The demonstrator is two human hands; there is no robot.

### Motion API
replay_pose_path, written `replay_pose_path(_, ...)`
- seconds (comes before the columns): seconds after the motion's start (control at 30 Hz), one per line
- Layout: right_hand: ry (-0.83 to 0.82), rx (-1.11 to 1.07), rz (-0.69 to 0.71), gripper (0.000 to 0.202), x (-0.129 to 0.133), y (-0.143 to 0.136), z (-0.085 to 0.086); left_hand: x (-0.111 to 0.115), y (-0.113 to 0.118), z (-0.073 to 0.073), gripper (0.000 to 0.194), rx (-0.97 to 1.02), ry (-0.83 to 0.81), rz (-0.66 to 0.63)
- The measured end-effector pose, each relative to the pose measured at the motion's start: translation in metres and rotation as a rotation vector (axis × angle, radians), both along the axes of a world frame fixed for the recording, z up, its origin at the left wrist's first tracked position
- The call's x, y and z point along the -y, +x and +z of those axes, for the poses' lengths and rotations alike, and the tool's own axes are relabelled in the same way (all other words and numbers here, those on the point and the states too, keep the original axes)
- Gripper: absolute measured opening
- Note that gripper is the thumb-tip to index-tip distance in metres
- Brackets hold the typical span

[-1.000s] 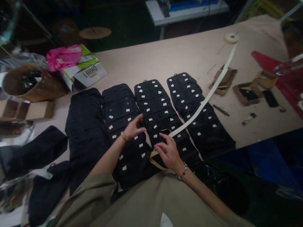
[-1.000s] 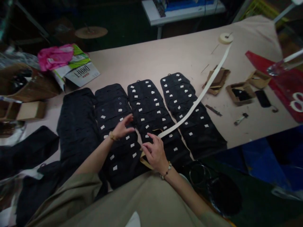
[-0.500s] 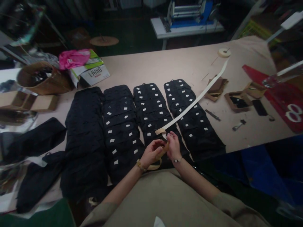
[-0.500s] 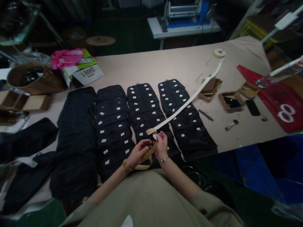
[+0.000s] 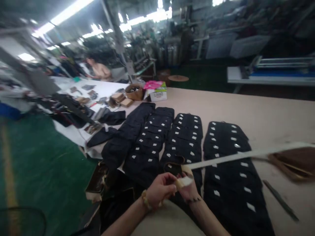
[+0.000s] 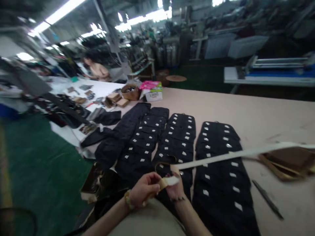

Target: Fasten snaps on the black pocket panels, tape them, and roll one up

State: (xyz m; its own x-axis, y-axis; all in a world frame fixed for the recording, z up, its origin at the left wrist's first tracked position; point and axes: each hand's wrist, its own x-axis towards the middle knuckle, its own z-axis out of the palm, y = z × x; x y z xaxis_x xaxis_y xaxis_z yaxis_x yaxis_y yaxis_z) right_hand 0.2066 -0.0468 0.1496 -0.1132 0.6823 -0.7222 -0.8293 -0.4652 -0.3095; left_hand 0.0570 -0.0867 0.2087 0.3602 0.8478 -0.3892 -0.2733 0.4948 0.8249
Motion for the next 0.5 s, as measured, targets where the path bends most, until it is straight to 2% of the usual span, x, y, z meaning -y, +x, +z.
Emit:
replay_pose_path(0.07,0.013,-0.083,0.098,0.029,0.006,0.019,0.001,0.023,0.006,0.012,0.038,0.037,0.001,0.060)
replay_pose_path(0.1,0.039,-0.193,0.113,0.026,0.007,0.028,0.001,0.033,0.006,0.014,0.039,0.051,-0.004,0.079)
replay_pose_path(0.13,0.097,-0.257,0.127,0.025,0.007,0.037,0.001,0.042,0.005,0.014,0.041,0.061,-0.010,0.096)
replay_pose_path(0.2,0.214,-0.272,0.119,0.037,0.006,0.052,0.001,0.056,-0.004,0.011,0.047,0.029,-0.015,0.102)
replay_pose_path(0.27,0.315,-0.134,0.123,0.047,0.006,0.064,0.004,0.064,-0.016,0.011,0.049,-0.164,0.048,0.125)
replay_pose_path(0.37,0.458,0.181,0.208,0.052,0.006,0.077,0.009,0.065,-0.017,0.021,0.033,-0.680,0.345,0.392)
replay_pose_path(0.43,0.618,0.419,0.300,0.057,0.008,0.086,0.009,0.058,0.002,0.032,0.034,-0.840,0.537,0.507)
replay_pose_path(0.47,0.715,0.541,0.351,0.057,0.009,0.092,0.008,0.053,0.017,0.036,0.040,-0.834,0.597,0.473)
replay_pose_path(0.5,0.810,0.647,0.395,0.056,0.010,0.099,0.005,0.047,0.034,0.039,0.051,-0.796,0.651,0.385)
